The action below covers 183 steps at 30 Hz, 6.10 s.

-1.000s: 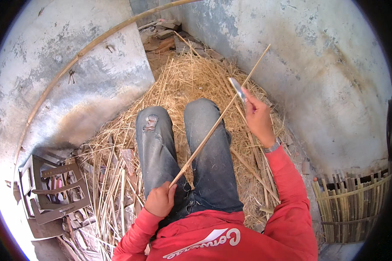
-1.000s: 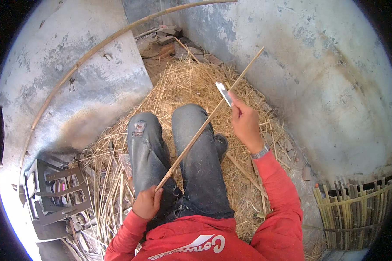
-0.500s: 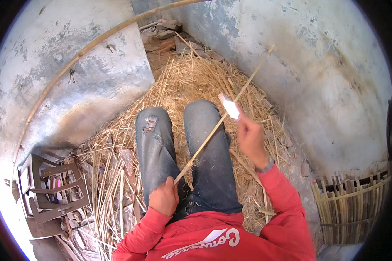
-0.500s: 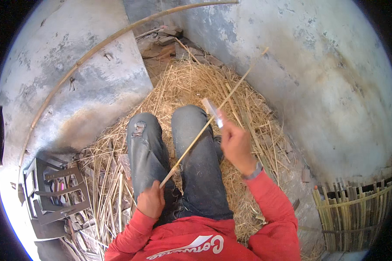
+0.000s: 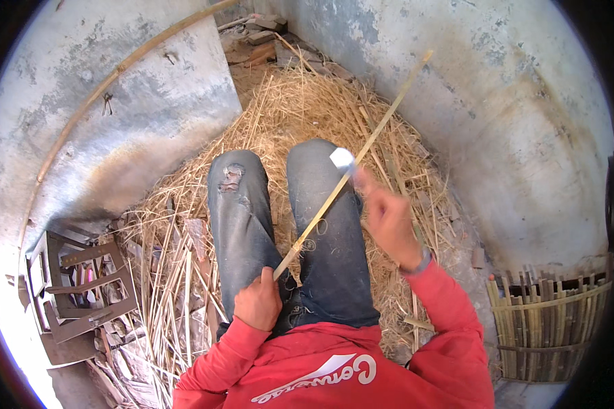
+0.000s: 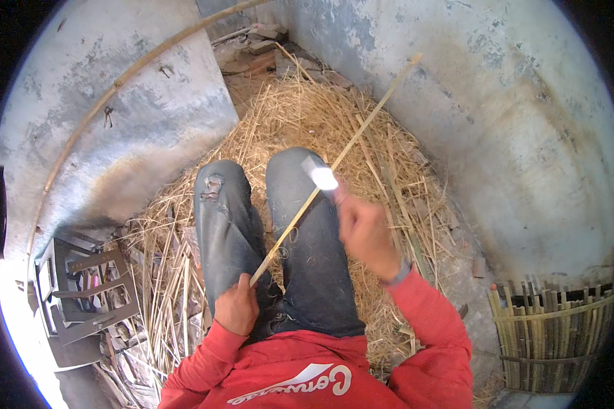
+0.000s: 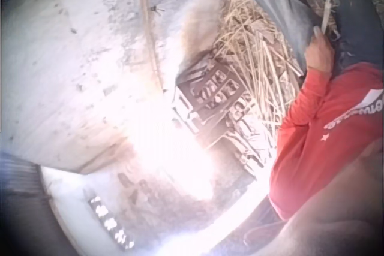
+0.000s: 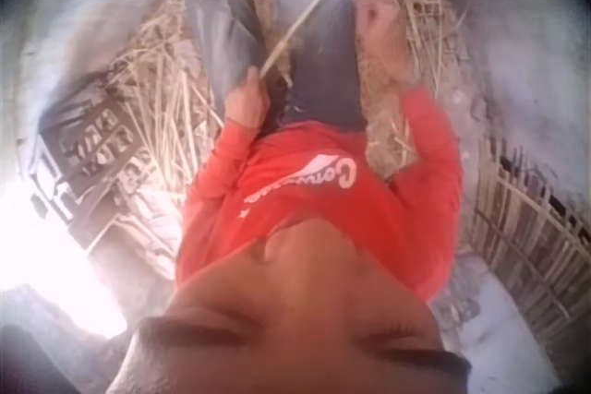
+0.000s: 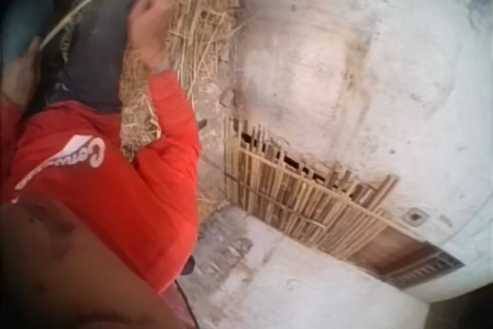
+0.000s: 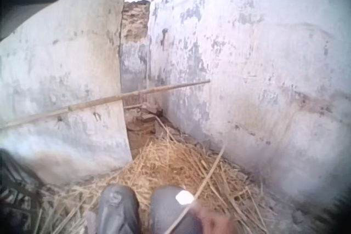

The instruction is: The person scrapes a long bamboo strip with a knife while sitting on the floor, removing shavings from the surface and edges.

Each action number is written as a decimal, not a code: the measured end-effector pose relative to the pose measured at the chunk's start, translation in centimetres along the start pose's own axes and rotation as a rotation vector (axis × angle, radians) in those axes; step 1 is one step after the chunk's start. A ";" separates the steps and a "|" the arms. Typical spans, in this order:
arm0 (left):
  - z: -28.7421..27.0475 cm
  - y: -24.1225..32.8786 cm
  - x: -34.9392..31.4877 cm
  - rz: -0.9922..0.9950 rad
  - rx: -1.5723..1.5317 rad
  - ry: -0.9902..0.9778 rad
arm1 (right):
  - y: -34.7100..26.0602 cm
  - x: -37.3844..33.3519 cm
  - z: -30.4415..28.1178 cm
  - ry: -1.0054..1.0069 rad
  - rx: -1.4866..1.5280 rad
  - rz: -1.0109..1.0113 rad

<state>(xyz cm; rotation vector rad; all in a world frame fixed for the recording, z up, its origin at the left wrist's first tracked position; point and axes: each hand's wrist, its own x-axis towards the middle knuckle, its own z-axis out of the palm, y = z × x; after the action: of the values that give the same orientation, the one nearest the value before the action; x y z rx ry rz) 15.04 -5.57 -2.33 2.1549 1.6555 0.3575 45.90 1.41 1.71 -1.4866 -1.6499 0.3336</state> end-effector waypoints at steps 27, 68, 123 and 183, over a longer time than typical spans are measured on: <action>0.5 0.2 1.2 0.023 0.004 -0.033 | -2.4 -3.9 0.9 -0.207 0.818 0.550; -0.1 1.9 2.8 0.053 -0.103 -0.068 | -7.5 2.7 1.5 -0.652 -0.309 0.077; -1.2 1.1 5.2 0.090 -0.570 -0.335 | -5.2 -2.4 -1.6 -0.373 0.012 -0.054; -6.1 -4.2 -2.3 -0.044 -0.439 -0.480 | -2.0 -0.6 -1.9 -0.445 -0.553 -0.074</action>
<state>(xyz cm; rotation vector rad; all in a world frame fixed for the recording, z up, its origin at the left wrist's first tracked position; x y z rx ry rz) 8.23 -5.90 1.25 1.7060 1.2178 0.1523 45.90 -0.31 3.95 -1.8366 -2.2783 0.1778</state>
